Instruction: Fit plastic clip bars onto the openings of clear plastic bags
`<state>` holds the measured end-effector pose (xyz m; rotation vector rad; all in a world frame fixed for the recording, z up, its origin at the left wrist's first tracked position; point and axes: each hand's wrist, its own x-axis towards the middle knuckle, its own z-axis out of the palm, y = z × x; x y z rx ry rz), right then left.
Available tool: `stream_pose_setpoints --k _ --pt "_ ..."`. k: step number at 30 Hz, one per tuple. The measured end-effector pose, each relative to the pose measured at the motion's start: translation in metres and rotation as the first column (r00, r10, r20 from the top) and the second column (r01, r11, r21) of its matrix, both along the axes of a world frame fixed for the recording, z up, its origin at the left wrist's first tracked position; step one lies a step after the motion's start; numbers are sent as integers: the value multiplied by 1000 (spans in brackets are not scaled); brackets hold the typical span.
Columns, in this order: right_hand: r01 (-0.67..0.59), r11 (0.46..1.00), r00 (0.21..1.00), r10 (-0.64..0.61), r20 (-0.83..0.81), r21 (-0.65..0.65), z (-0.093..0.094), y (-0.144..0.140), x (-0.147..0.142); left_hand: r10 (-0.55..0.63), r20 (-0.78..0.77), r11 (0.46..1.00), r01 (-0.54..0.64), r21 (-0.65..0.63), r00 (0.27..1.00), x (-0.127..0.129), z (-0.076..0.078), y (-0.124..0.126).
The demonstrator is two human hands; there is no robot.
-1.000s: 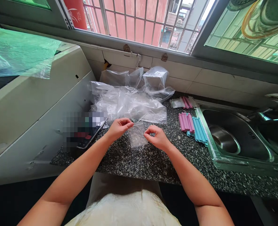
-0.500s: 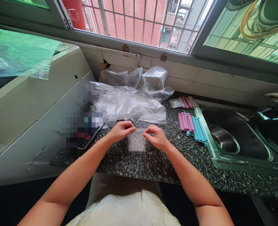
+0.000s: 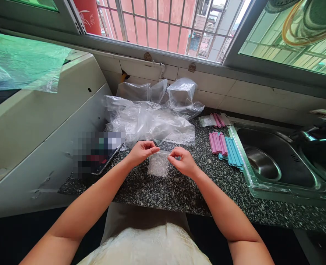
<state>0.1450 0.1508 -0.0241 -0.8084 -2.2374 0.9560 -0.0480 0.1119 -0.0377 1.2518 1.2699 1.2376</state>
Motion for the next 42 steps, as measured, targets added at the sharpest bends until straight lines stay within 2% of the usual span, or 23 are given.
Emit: stream_pose_setpoints --k 4,11,20,27,31,34,37,40,42 --pt "43 999 997 -42 -58 16 1 -1 0 44 61 999 -42 -20 997 0 1 1" --pt "129 991 982 -124 -142 22 -1 1 1 -43 111 997 51 -63 993 2 3 -1" --pt "115 993 989 -113 -99 9 1 0 0 -44 56 999 45 -14 997 1 3 -2" --pt "94 996 994 -94 -56 1 2 5 3 -37 -26 999 37 6 999 -1 -2 1" --pt "198 980 979 -197 -56 11 8 17 11 -24 -67 999 26 28 997 -1 -6 2" --pt "307 951 952 -307 -24 29 13 34 29 -11 -69 999 14 47 998 -2 -7 3" --pt "436 890 895 -444 34 133 15 55 57 -3 -76 999 7 53 997 -2 -7 3" --pt "603 757 758 -642 113 252 15 74 91 8 -99 998 -2 63 995 -3 -7 3" --pt "663 674 645 -735 209 324 14 82 112 11 -117 998 -4 63 993 -3 -7 3"
